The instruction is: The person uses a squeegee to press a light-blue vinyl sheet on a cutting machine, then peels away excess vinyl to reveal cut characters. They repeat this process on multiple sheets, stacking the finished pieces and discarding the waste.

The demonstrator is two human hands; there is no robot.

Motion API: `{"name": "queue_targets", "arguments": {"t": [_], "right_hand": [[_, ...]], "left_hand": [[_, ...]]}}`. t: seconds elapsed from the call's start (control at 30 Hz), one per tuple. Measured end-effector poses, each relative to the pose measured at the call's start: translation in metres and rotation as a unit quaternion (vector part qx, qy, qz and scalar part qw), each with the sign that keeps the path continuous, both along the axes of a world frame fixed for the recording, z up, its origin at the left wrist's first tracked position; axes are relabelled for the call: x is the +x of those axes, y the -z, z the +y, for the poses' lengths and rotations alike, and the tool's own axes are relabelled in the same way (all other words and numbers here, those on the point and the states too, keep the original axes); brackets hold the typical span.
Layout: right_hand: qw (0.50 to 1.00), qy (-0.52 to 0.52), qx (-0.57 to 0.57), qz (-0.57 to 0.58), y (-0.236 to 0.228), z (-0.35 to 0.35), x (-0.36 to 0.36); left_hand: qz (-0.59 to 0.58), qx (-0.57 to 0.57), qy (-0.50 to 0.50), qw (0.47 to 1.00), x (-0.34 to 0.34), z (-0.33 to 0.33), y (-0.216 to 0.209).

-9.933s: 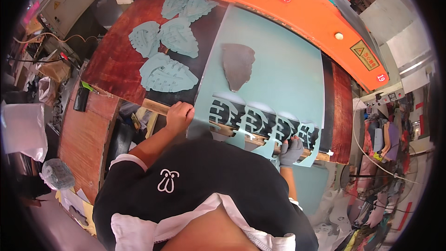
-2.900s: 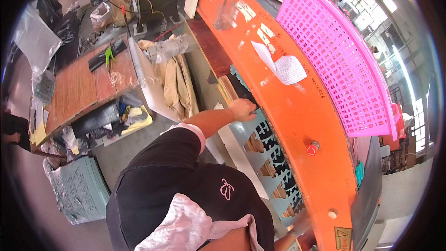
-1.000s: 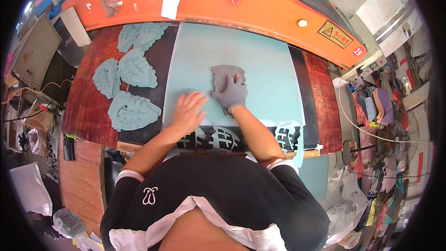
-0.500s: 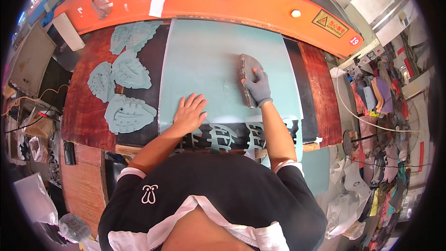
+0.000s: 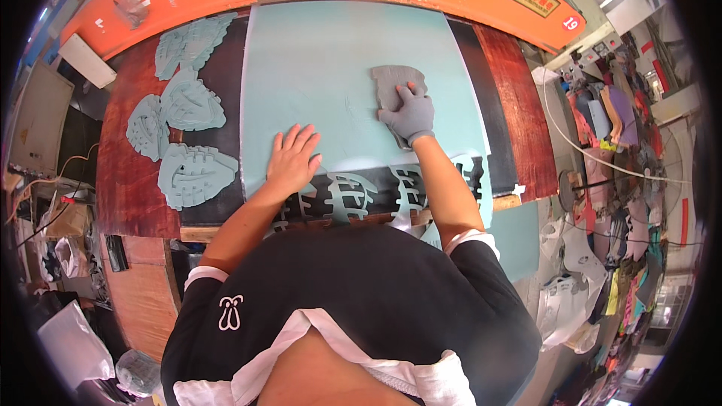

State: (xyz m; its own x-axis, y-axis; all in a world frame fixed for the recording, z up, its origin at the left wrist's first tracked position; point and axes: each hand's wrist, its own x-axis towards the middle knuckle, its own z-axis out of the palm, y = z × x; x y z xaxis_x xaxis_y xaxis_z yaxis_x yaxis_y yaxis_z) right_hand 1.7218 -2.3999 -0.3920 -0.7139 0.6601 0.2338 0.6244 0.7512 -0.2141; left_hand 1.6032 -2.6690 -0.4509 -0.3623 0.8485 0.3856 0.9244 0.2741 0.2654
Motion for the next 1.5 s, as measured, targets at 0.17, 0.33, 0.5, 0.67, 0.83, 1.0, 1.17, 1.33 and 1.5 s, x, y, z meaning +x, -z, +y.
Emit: {"name": "queue_targets", "arguments": {"t": [0.17,0.33,0.5,0.67,0.83,1.0,1.17,1.33,1.5], "right_hand": [[1.000,0.003,-0.004,0.000,-0.004,0.001,-0.002],[1.000,0.001,-0.024,-0.003,-0.011,0.003,-0.005],[0.999,0.007,-0.026,-0.023,-0.016,0.004,-0.008],[0.999,-0.032,-0.019,-0.003,-0.013,0.018,0.004],[0.994,-0.023,0.021,0.107,-0.015,0.017,0.091],[0.973,-0.014,0.100,0.209,0.009,-0.029,0.192],[0.961,0.016,0.099,0.259,0.039,-0.030,0.202],[0.951,-0.012,0.119,0.285,0.030,-0.022,0.195],[0.942,-0.054,0.118,0.311,0.037,-0.018,0.191]], "left_hand": [[-0.009,-0.011,0.001,1.000,-0.002,0.004,-0.004],[-0.018,-0.007,-0.001,1.000,-0.004,0.006,-0.006],[-0.019,-0.007,-0.009,1.000,-0.006,0.010,-0.009],[-0.035,-0.006,-0.006,0.999,-0.009,0.013,-0.009],[-0.022,0.021,0.005,1.000,-0.013,0.016,-0.007],[0.024,0.087,0.026,0.996,-0.019,0.021,-0.005],[0.057,0.125,0.035,0.990,-0.023,0.026,-0.003],[0.036,0.100,0.014,0.994,-0.021,0.017,-0.016],[-0.100,0.161,-0.265,0.945,-0.010,-0.076,-0.009]]}}
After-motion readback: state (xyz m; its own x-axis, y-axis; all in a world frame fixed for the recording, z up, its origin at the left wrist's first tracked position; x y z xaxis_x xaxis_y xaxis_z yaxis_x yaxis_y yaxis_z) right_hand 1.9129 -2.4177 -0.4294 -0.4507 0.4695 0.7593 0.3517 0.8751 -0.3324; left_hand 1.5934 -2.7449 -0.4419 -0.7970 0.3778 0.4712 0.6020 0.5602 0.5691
